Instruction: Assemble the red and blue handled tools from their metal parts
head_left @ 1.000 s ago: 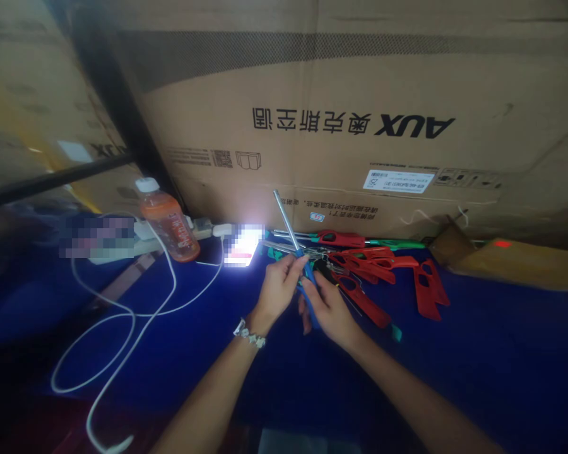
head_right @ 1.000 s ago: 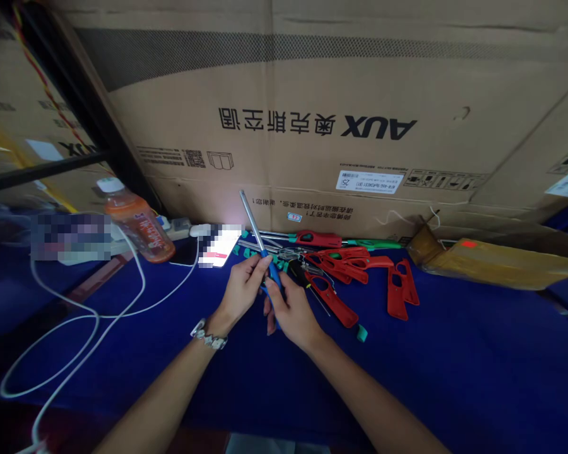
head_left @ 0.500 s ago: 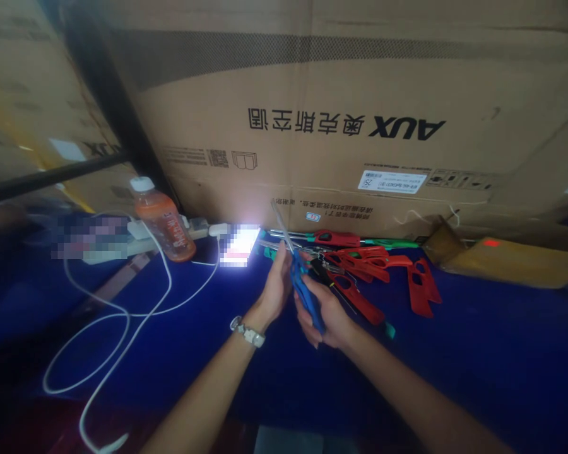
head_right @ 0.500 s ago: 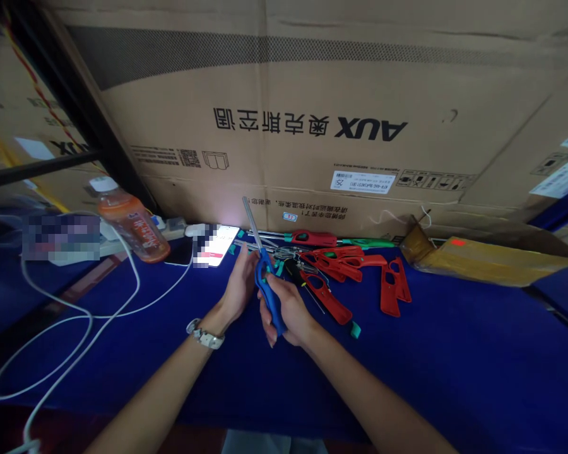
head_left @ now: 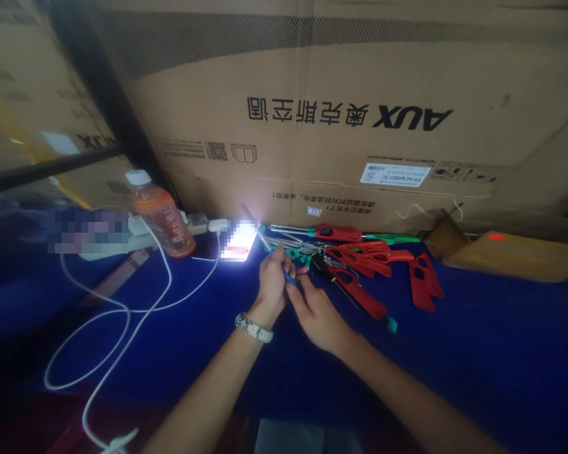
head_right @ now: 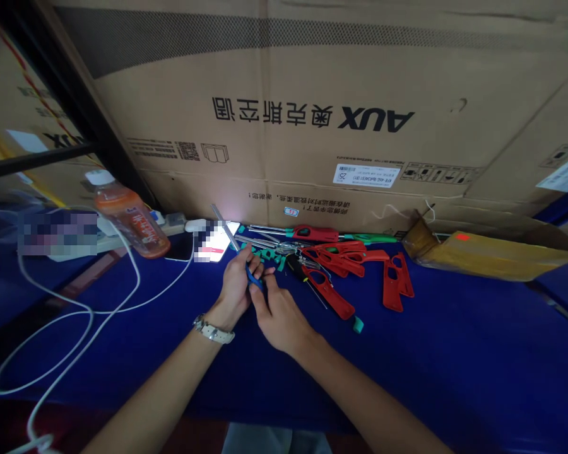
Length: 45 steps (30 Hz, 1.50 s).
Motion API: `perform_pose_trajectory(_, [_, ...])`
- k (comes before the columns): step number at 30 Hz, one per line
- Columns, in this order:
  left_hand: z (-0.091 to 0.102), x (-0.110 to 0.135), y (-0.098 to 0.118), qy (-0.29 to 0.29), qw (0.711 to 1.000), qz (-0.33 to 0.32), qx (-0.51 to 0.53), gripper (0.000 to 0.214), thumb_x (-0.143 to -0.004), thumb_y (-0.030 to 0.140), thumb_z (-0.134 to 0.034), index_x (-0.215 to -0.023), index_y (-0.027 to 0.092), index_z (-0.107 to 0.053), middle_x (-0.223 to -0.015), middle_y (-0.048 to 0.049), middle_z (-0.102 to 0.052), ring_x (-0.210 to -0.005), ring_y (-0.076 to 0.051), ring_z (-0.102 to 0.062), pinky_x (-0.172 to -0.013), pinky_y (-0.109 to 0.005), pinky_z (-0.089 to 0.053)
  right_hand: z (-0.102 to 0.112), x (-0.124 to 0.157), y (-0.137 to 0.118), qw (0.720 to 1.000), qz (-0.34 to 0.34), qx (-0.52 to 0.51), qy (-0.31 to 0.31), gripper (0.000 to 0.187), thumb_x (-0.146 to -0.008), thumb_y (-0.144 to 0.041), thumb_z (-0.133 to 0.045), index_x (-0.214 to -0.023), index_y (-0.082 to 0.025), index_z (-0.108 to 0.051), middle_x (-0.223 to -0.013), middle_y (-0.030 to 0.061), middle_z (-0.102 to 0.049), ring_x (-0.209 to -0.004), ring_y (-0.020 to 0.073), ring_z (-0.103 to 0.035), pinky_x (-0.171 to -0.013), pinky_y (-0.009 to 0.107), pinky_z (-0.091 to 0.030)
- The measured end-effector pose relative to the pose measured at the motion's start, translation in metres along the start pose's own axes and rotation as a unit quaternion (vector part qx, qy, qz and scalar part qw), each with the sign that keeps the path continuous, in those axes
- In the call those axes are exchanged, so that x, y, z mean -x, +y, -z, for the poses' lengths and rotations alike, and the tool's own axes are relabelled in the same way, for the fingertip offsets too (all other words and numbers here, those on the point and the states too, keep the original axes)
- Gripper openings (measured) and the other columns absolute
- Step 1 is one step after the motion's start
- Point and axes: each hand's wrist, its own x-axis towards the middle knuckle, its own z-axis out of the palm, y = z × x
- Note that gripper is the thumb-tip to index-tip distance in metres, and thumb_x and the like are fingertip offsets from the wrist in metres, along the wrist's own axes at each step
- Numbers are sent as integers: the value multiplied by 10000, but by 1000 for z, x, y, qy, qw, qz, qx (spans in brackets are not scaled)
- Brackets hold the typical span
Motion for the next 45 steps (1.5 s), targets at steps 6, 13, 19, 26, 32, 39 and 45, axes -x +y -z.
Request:
perform_pose_trajectory(6, [0, -2, 1, 49, 997, -9, 51, 497, -772, 471, -791, -624, 201, -401, -444, 105, -356, -397, -58, -351, -440, -189, -401, 6, 6, -15, 925, 36, 378, -27, 398, -1032, -291, -383, -1377, -138, -510, -1233, 166, -689, -1038, 279, -712, -859, 369, -545])
perform_pose_trajectory(13, [-4, 1, -10, 34, 998, -21, 52, 518, -771, 514, -788, -600, 191, -420, -473, 88, -412, -427, -61, -423, -518, -213, -450, 5, 1, -16, 881, -6, 473, -1, 373, -1010, -306, -394, -1308, -140, -547, -1115, 141, -736, -862, 269, -737, -719, 342, -538])
perform_pose_trajectory(19, [2, -2, -10, 33, 999, -8, 34, 474, -775, 529, -773, -632, 175, -492, -539, 45, -531, -538, -112, -584, -606, -245, -498, 6, -5, -15, 890, 16, 456, 10, 393, -1022, -325, -384, -1367, -191, -515, -1173, 112, -731, -859, 242, -736, -724, 310, -523])
perform_pose_trajectory(26, [-1, -2, -12, 71, 997, 9, 34, 482, -763, 493, -795, -635, 195, -438, -467, 92, -450, -435, -87, -510, -590, -249, -501, 4, -4, -9, 919, 17, 394, 22, 342, -981, -284, -444, -1272, -167, -582, -1104, 144, -745, -892, 270, -738, -791, 345, -534])
perform_pose_trajectory(32, [6, -1, 5, -81, 996, 45, -7, 429, -849, 592, -659, -787, 175, -584, -672, -24, -648, -613, -166, -653, -455, -215, -416, 0, -9, 1, 996, -56, -69, -31, 420, -982, -538, -391, -1164, -185, -528, -569, -34, -615, -361, 162, -567, -395, 256, -450])
perform_pose_trajectory(39, [11, -1, 6, -195, 975, 106, 11, 359, -901, 518, -629, -898, 159, -614, -818, -70, -667, -699, -197, -672, -357, -201, -334, 19, -11, 10, 907, -113, -379, -144, 418, -898, -591, -535, -877, -174, -552, -506, -11, -620, -341, 132, -509, -367, 229, -400])
perform_pose_trajectory(45, [5, 6, -5, -158, 985, 55, 41, 373, -878, 507, -687, -798, 179, -528, -690, 23, -523, -674, -143, -616, -587, -239, -503, 22, -14, 13, 882, -171, -394, -195, 476, -913, -642, -439, -812, -188, -539, -528, 7, -615, -408, 149, -543, -412, 254, -437])
